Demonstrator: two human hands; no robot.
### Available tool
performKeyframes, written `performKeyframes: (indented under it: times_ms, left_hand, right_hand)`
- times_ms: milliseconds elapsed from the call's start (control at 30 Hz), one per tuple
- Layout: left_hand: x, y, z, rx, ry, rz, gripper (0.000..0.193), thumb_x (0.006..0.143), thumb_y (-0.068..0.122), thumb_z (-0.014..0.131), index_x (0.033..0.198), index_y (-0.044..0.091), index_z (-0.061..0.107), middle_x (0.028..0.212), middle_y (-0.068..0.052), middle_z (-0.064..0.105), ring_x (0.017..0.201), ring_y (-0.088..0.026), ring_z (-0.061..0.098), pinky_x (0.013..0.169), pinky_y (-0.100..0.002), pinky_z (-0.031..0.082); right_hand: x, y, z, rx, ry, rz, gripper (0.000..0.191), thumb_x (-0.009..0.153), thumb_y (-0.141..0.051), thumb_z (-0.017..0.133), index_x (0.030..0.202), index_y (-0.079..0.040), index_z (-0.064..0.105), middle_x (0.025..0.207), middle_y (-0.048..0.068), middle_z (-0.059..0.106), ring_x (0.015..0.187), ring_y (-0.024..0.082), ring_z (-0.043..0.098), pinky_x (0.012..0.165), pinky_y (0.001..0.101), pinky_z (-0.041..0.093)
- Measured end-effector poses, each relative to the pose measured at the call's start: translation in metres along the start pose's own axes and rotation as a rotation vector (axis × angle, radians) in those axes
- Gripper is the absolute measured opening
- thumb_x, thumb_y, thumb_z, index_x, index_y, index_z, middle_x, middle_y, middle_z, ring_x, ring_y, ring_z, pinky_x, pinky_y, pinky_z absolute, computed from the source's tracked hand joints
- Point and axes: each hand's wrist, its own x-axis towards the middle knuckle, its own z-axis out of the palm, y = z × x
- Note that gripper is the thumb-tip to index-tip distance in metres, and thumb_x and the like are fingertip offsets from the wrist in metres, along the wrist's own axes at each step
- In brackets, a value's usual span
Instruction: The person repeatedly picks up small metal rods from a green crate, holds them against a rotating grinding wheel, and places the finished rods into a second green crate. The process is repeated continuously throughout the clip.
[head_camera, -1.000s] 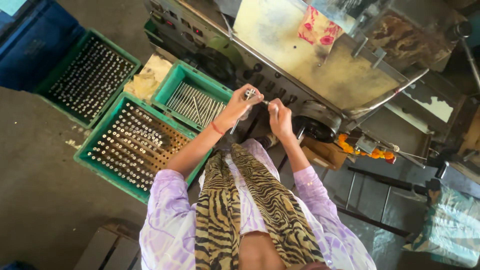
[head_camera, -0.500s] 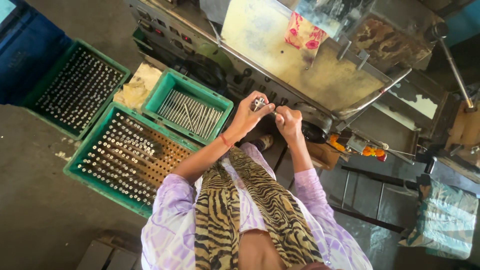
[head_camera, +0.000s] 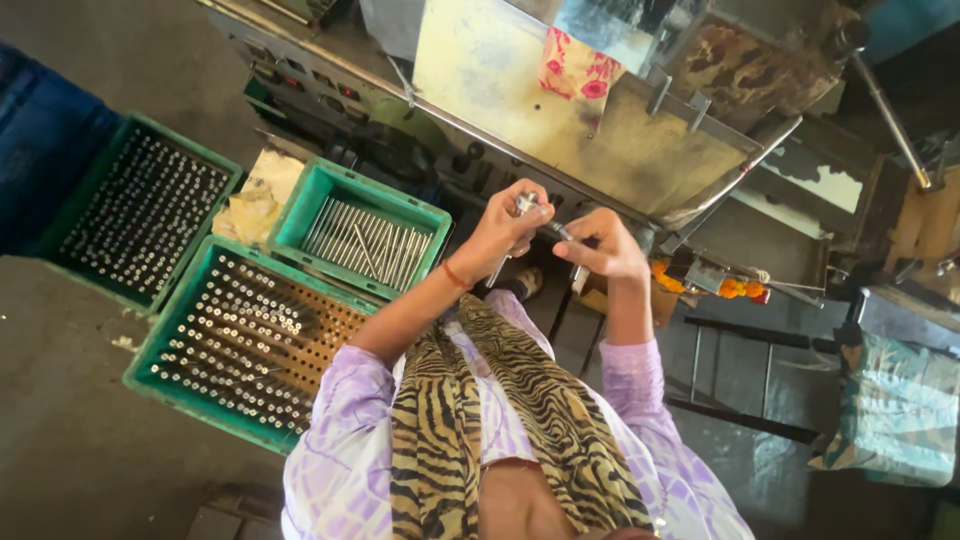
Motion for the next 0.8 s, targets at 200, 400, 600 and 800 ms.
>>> performKeyframes:
  times_ms: [200, 400, 600, 800]
  left_hand:
    - [0.018, 0.0, 0.009, 0.06, 0.095, -0.069, 0.019, 0.094, 0.021, 0.076, 0.093, 0.013, 0.059, 0.065, 0.01, 0.043, 0.046, 0.0, 0.035, 0.039, -0.021, 0.023]
    - [0.053, -0.002, 0.004, 0.226, 0.126, -0.077, 0.02, 0.091, 0.024, 0.078, 0.091, 0.013, 0.061, 0.062, 0.009, 0.045, 0.044, -0.001, 0.035, 0.038, -0.023, 0.022]
    - [0.117, -0.013, 0.013, 0.272, -0.055, 0.001, 0.02, 0.099, 0.029, 0.074, 0.099, 0.013, 0.063, 0.066, 0.01, 0.045, 0.051, 0.0, 0.036, 0.045, -0.021, 0.023]
    - [0.24, -0.005, 0.018, 0.237, -0.15, -0.23, 0.022, 0.096, 0.029, 0.075, 0.108, 0.015, 0.064, 0.071, 0.008, 0.051, 0.053, -0.003, 0.048, 0.046, -0.023, 0.038]
  right_hand:
    - [0.001, 0.036, 0.0, 0.371, 0.069, -0.031, 0.046, 0.091, -0.025, 0.071, 0.059, -0.007, 0.044, 0.056, -0.003, 0.041, 0.051, 0.01, 0.034, 0.048, 0.0319, 0.024]
    - [0.011, 0.061, 0.011, 0.762, 0.232, -0.147, 0.056, 0.095, -0.025, 0.073, 0.057, -0.009, 0.036, 0.056, -0.003, 0.037, 0.051, 0.011, 0.032, 0.049, 0.0317, 0.023]
    - [0.003, 0.051, -0.054, 0.336, 0.233, 0.111, 0.041, 0.093, -0.023, 0.072, 0.062, -0.002, 0.056, 0.058, 0.0, 0.051, 0.053, 0.01, 0.041, 0.047, 0.0326, 0.027]
    - [-0.021, 0.066, -0.161, -0.513, 0.682, 0.033, 0.014, 0.095, -0.015, 0.071, 0.096, -0.002, 0.076, 0.073, 0.002, 0.066, 0.062, 0.005, 0.055, 0.054, 0.0258, 0.042]
